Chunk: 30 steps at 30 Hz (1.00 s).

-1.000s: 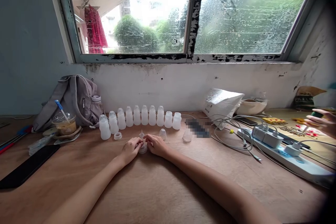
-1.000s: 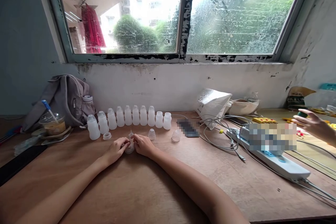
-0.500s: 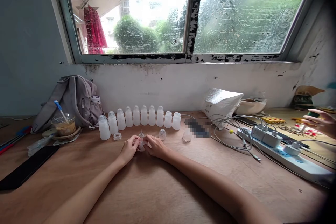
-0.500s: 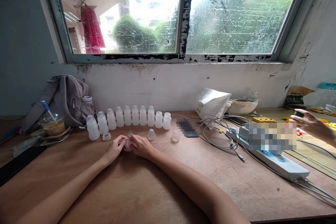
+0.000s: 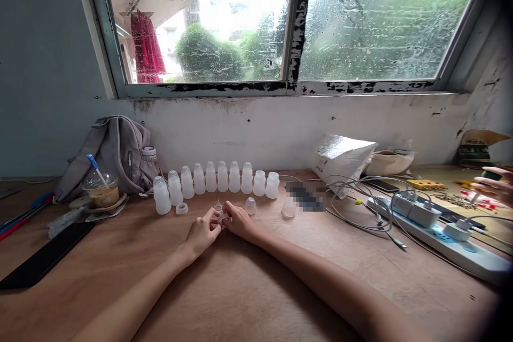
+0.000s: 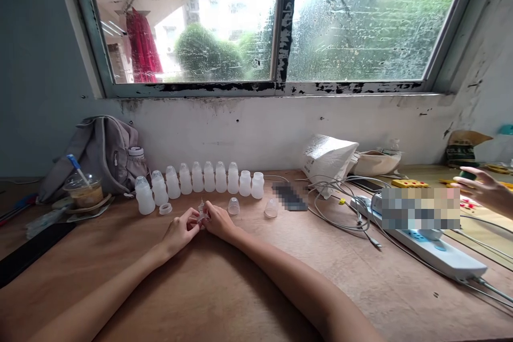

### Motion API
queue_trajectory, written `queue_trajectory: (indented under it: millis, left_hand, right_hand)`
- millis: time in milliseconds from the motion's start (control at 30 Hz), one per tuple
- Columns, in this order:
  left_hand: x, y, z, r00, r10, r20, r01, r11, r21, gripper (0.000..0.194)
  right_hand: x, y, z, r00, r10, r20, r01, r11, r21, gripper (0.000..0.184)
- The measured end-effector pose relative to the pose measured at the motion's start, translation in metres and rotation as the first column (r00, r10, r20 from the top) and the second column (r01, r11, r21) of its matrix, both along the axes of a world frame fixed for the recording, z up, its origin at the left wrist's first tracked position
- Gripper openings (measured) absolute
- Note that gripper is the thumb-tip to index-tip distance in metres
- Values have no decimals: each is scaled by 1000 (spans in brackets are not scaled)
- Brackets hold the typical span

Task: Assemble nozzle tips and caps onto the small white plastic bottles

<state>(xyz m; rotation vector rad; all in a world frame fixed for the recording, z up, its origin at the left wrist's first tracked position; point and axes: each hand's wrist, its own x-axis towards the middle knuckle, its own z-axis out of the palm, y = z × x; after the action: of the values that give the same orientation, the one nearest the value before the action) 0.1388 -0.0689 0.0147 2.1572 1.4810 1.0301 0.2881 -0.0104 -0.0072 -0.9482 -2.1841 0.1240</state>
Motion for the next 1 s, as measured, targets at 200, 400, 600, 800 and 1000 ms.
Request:
queue_trajectory:
  millis: [200, 400, 600, 800, 1000]
  left_hand:
    - [-2, -1, 4, 996, 51, -75, -50, 999, 10, 14]
    - [-1, -1, 4, 983, 70, -170, -59, 996, 65, 16]
    - [1, 0, 4, 971, 93, -220, -78, 994, 78, 16]
    - [3, 5, -2, 960, 102, -261, -72, 990, 123, 15]
    - [4, 5, -6, 953, 95, -289, -49, 985, 162, 15]
  right_hand:
    - [-2, -3, 1, 999, 34, -35, -35, 999, -38, 12]
    - [-2, -3, -1, 996, 59, -68, -61, 997, -39, 12]
    - [-1, -2, -2, 997, 43, -66, -47, 997, -57, 14]
    - [-1, -2, -1, 998, 42, -55, -46, 996, -75, 16]
    - [-1, -2, -2, 997, 48, -64, -53, 996, -77, 18]
